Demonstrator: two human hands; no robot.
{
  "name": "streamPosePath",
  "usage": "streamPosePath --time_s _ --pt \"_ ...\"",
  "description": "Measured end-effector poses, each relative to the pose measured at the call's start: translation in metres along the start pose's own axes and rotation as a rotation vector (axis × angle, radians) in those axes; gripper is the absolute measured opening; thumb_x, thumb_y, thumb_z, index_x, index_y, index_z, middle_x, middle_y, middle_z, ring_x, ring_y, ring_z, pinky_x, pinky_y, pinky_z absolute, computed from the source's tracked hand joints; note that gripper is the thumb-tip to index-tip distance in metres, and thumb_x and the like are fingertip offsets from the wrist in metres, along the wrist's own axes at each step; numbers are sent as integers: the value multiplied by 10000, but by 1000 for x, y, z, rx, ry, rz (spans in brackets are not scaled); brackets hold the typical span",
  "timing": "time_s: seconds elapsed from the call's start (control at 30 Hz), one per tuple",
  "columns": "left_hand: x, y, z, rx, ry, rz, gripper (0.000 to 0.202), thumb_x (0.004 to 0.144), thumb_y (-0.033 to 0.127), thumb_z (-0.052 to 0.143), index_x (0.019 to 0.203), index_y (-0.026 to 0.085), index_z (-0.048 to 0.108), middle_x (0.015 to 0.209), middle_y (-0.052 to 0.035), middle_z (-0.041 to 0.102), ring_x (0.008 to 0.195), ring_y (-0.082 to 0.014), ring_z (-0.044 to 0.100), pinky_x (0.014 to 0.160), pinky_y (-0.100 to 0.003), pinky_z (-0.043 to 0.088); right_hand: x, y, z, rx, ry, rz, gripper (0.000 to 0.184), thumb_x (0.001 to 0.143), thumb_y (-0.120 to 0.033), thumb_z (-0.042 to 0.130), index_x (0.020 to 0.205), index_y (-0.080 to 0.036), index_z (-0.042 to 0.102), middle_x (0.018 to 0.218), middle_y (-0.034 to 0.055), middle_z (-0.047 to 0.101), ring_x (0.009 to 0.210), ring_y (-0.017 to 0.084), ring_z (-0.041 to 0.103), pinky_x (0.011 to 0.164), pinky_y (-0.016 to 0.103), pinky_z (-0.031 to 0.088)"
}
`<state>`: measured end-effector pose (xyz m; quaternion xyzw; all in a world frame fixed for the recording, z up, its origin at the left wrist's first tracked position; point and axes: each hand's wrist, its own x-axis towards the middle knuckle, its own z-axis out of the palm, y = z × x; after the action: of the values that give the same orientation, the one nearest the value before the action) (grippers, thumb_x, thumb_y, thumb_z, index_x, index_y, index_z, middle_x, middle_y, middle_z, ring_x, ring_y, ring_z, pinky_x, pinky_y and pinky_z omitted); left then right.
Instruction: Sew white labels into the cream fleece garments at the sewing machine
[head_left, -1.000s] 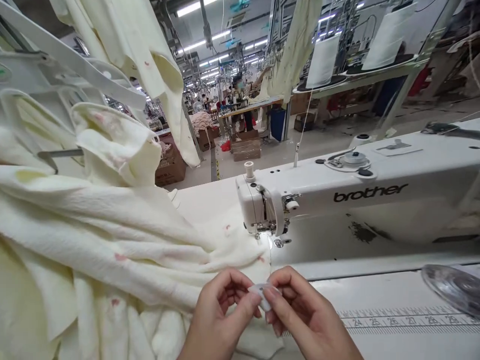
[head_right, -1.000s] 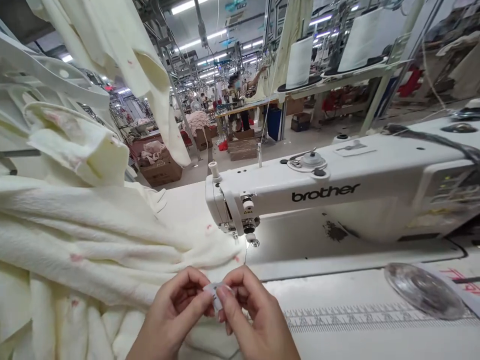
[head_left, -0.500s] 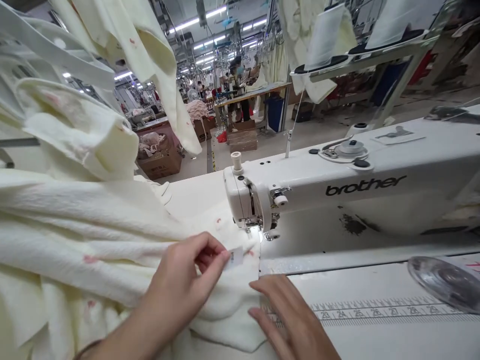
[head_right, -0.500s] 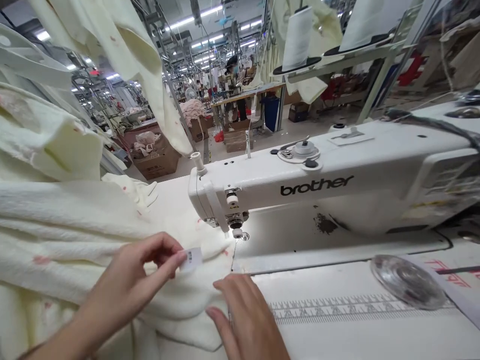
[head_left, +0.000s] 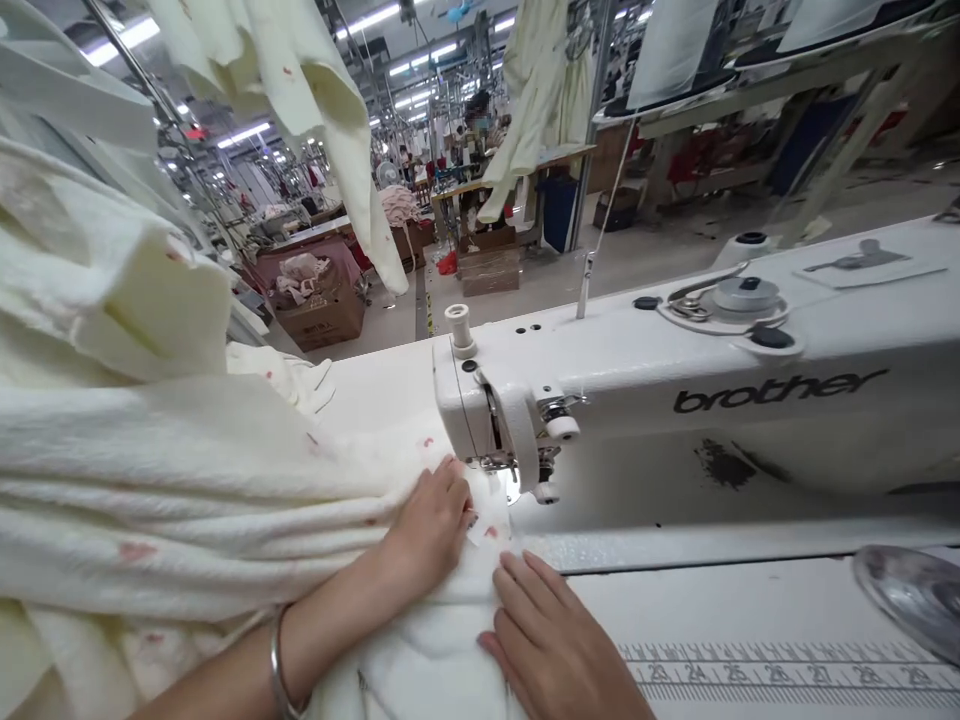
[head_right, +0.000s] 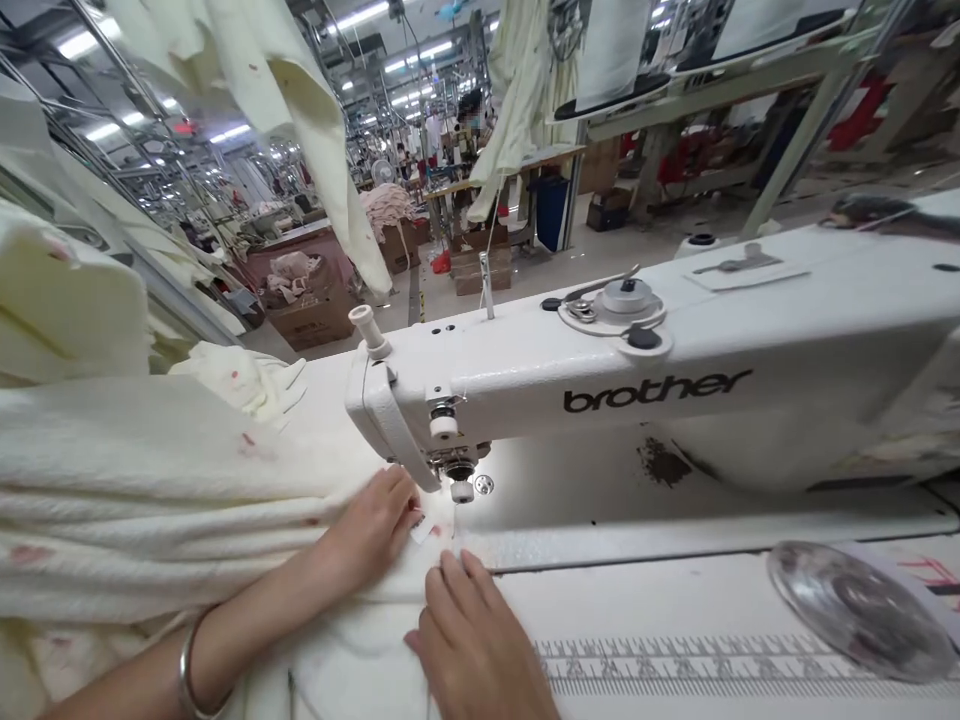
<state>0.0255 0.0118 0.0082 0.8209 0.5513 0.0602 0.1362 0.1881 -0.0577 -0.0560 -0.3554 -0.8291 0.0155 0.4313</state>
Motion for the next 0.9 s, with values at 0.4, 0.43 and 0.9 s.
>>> streamPosePath --time_s 0.4,0.43,0.9 --pt "-12 27 -30 -539 -93 -339 135 840 263 533 739 182 572 661 -8 612 613 -157 594 591 -254 432 -4 7 -22 -269 -182 134 218 935 -177 406 1082 -138 562 984 105 553 956 258 547 919 457 406" --pt "-9 26 -26 -629 -114 -401 143 833 276 540 732 179 566 608 3 602 577 -151 592 575 -246 433 -6 8 -23 -302 -186 124 287 940 -206 405 1182 -124 535 1079 131 549 1029 280 535 906 449 418" --pt "-3 22 5 -710 -159 -569 84 750 220 560 682 171 555 525 26 579 483 -122 565 503 -212 411 -6 3 -21 -350 -174 143 414 896 -189 375 1279 -114 512 1277 165 479 1177 301 456 858 439 471"
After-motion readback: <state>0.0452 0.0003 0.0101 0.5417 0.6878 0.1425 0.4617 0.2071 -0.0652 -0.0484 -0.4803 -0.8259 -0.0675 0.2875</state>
